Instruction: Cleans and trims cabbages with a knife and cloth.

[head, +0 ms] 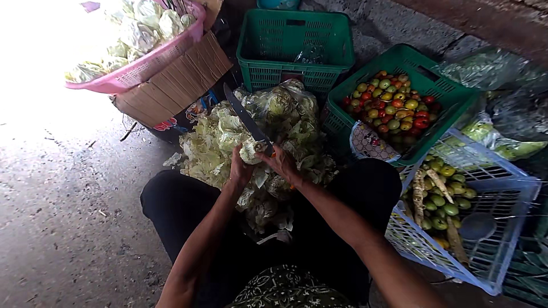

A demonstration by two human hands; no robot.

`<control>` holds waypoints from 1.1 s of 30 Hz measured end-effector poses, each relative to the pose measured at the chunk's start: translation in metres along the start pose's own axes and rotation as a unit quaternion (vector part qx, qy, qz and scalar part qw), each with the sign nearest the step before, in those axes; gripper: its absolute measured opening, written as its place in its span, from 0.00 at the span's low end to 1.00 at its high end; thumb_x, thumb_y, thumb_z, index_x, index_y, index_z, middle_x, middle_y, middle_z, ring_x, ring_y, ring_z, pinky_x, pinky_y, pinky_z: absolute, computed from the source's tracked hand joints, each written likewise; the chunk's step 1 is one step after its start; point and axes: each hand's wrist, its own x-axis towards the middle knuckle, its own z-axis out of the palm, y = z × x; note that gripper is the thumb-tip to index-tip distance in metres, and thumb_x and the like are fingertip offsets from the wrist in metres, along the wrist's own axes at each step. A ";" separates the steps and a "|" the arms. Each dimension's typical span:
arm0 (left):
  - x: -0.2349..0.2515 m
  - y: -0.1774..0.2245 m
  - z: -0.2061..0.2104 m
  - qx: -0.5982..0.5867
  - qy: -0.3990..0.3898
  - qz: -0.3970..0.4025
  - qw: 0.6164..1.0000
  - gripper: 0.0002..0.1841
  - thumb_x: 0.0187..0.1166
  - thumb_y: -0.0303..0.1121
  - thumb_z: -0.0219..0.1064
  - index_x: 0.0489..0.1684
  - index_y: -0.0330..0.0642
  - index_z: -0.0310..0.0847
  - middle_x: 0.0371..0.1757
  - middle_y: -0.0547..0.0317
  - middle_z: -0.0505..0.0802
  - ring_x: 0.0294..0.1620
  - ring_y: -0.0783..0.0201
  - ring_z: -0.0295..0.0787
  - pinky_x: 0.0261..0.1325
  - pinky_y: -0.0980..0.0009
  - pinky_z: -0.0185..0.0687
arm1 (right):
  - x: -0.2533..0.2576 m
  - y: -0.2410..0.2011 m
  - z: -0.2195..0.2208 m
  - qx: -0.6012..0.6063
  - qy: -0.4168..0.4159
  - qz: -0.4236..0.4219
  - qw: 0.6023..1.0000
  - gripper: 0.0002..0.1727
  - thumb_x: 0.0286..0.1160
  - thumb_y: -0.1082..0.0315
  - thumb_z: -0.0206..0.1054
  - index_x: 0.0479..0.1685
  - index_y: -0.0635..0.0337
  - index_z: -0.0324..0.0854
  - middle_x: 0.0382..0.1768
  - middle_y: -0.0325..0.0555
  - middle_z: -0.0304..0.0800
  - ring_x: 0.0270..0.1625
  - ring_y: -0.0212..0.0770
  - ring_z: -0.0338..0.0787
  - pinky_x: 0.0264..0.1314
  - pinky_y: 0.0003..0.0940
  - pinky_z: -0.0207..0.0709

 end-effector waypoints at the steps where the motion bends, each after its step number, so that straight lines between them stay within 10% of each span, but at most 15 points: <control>1: 0.001 -0.001 0.000 -0.003 0.006 0.003 1.000 0.27 0.92 0.53 0.43 0.77 0.43 0.67 0.65 0.47 0.86 0.63 0.53 0.86 0.64 0.51 0.85 | 0.000 -0.001 0.000 -0.002 -0.005 0.003 1.000 0.44 0.70 0.30 0.68 0.59 0.68 0.81 0.43 0.64 0.90 0.49 0.62 0.91 0.52 0.63 0.81; 7: 0.003 -0.011 0.000 0.030 0.014 0.058 0.998 0.24 0.93 0.48 0.46 0.81 0.46 0.62 0.68 0.47 0.83 0.64 0.55 0.84 0.65 0.53 0.83 | 0.001 -0.004 0.006 0.001 0.037 0.017 0.999 0.54 0.59 0.25 0.72 0.69 0.69 0.75 0.44 0.64 0.91 0.50 0.62 0.92 0.52 0.63 0.81; 26: 0.008 -0.026 -0.012 0.105 0.122 0.097 0.982 0.31 0.87 0.43 0.62 0.86 0.44 0.57 0.70 0.41 0.80 0.62 0.50 0.82 0.58 0.53 0.84 | 0.017 0.006 0.039 0.092 -0.005 0.033 0.995 0.38 0.81 0.33 0.58 0.53 0.65 0.84 0.40 0.61 0.90 0.46 0.59 0.91 0.52 0.62 0.81; 33: 0.014 -0.008 -0.019 0.004 0.090 0.042 0.995 0.24 0.91 0.43 0.51 0.81 0.45 0.63 0.69 0.44 0.83 0.65 0.49 0.83 0.62 0.46 0.83 | 0.016 -0.002 0.031 0.297 -0.124 0.058 0.945 0.35 0.84 0.34 0.54 0.42 0.64 0.81 0.20 0.43 0.77 0.17 0.36 0.77 0.23 0.32 0.77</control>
